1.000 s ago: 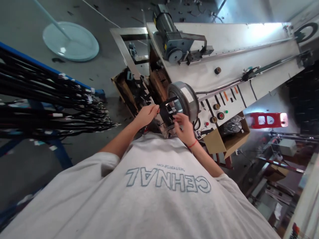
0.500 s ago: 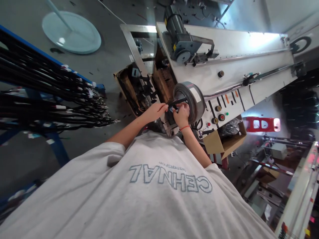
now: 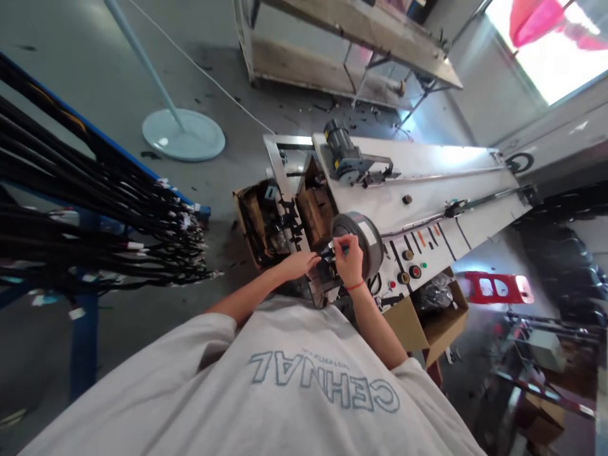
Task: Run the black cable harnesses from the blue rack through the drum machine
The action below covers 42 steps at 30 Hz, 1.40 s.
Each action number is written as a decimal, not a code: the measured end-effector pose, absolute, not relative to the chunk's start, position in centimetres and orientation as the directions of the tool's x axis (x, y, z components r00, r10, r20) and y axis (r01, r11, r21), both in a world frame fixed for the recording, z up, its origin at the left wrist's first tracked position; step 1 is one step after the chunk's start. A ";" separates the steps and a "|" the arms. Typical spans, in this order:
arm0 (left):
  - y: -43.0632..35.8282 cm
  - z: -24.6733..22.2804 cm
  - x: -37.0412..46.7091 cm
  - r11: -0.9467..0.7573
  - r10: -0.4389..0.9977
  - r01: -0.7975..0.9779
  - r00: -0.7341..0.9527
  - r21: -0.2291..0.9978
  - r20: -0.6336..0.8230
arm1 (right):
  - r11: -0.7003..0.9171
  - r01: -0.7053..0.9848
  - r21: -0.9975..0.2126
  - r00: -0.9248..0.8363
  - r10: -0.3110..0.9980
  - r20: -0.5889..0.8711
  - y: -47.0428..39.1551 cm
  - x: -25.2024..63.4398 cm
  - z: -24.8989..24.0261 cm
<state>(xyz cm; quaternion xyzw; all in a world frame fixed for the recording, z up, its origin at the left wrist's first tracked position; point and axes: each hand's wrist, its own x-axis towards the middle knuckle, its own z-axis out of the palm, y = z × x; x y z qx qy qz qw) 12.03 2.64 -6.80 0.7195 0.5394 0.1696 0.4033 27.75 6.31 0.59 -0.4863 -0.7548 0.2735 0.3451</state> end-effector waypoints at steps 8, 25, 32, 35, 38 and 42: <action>3.4 -7.1 12.8 -0.093 0.938 0.627 0.315 0.773 -0.142 | 0.037 0.612 -0.790 -0.146 0.987 -0.067 3.4 28.7 -1.0; 2.6 -7.3 12.7 -0.080 0.904 0.761 0.328 0.643 -0.276 | 0.186 0.726 -0.662 -0.127 0.982 0.137 4.6 28.1 -4.9; 2.4 -6.0 12.8 -0.150 0.896 0.807 0.355 0.571 -0.266 | 0.212 0.895 -0.393 -0.203 0.977 0.065 5.9 27.3 -3.2; 1.9 -5.1 13.1 -0.167 0.896 0.824 0.356 0.541 -0.266 | 0.041 0.929 -0.369 -0.088 0.990 -0.110 7.2 26.8 -2.0; 1.8 -5.0 13.0 -0.131 0.899 0.800 0.345 0.586 -0.269 | -0.049 0.910 -0.412 -0.002 0.993 -0.121 6.9 26.9 -2.5; 1.6 -5.8 13.0 -0.096 0.903 0.723 0.353 0.684 -0.246 | 0.085 0.844 -0.529 -0.072 0.996 0.046 2.8 27.6 -4.2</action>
